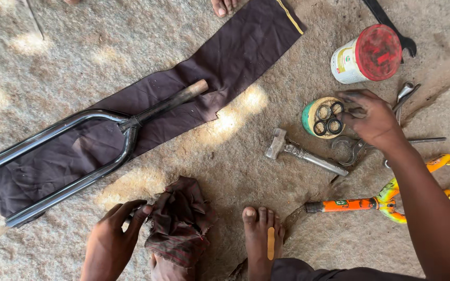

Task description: The person sits on the ground and assembles a ball bearing by placing small metal balls into a bearing ring. They use a cloth to wipe the parts and handle a grease container and a bicycle fork nearby.

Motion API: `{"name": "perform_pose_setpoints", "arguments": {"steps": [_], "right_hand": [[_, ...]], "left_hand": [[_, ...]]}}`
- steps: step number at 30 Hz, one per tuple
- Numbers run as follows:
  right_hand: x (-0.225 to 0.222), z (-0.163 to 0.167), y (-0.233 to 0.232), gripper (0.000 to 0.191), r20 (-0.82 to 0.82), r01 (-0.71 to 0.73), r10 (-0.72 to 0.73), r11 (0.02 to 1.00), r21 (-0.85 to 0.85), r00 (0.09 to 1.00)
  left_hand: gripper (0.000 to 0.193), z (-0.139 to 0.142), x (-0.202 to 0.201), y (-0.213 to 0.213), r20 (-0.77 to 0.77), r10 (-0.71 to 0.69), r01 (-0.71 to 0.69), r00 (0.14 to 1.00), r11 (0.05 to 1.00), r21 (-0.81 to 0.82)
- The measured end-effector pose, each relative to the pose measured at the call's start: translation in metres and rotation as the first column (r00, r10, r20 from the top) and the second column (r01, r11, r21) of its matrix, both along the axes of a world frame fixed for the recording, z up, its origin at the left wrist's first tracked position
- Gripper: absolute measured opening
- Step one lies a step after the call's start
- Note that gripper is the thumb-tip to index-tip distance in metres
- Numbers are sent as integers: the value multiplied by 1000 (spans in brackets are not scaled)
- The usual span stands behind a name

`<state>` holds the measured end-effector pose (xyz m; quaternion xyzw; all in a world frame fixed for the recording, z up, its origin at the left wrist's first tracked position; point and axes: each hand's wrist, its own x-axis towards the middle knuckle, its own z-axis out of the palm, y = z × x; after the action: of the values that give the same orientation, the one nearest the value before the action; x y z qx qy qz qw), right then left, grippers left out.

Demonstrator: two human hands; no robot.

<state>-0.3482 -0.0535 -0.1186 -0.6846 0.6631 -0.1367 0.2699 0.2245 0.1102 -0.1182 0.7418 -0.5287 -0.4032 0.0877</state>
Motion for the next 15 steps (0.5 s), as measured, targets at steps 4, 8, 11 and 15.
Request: {"name": "perform_pose_setpoints", "arguments": {"steps": [4,8,11,15], "right_hand": [[3,9,-6,55,-87,-68,69,998,18,994],[7,8,-7,59,-114,-91,97,994,55,989],[13,12,-5,59,-142,-98,101,995,31,985],[20,21,-3,55,-193,-95,92,995,-8,977]], "left_hand": [[34,-3,-7,1,-23,-7,6,1000,999,-37],[34,-6,-8,2,-14,-2,4,1000,996,89],[34,-6,-9,0,-42,-14,17,999,998,68],[34,-4,-10,-3,-25,-12,14,1000,997,74]]}}
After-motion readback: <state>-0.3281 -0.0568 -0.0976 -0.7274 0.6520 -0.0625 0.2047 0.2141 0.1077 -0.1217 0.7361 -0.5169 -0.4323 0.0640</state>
